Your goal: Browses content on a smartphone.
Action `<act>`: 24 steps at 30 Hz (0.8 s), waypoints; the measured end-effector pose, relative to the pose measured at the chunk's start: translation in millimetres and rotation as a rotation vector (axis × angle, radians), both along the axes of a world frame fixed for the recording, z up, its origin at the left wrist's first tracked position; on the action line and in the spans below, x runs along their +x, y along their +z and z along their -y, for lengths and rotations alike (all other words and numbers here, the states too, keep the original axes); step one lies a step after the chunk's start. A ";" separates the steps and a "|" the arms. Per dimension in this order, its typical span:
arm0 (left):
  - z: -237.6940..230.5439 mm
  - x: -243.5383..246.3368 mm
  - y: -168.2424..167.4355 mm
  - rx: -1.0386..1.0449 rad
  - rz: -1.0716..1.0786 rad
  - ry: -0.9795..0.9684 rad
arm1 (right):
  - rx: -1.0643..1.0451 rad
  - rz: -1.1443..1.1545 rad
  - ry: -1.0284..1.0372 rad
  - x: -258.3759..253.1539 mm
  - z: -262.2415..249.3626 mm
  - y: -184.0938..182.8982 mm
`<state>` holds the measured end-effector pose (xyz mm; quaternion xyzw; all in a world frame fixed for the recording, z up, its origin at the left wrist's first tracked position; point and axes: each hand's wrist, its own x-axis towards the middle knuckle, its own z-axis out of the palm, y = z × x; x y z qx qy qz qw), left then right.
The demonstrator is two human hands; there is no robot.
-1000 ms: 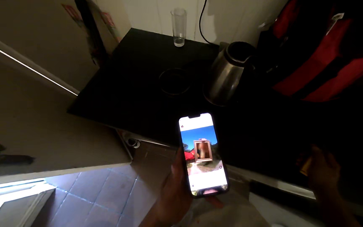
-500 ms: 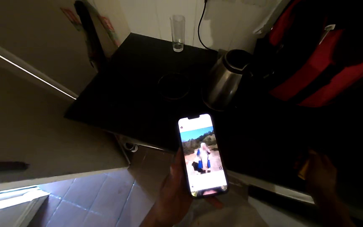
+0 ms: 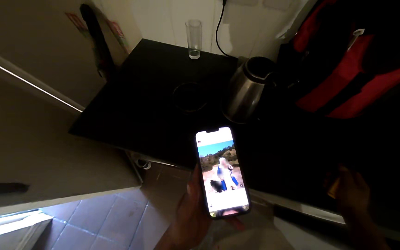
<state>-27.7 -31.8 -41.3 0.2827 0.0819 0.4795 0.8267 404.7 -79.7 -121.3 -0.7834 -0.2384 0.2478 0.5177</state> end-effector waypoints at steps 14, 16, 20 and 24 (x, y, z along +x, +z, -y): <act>1.8 0.9 0.2 0.007 0.021 -0.018 | 0.014 0.000 -0.001 -0.9 0.4 0.4; 2.5 1.2 0.3 0.005 0.014 -0.013 | 0.016 -0.002 0.006 -1.1 -0.4 0.7; 4.1 2.0 0.4 0.008 0.008 0.001 | 0.022 -0.004 -0.001 -1.2 1.2 0.5; 5.4 3.3 1.4 0.003 -0.011 0.005 | 0.015 0.017 0.031 0.7 2.6 -0.3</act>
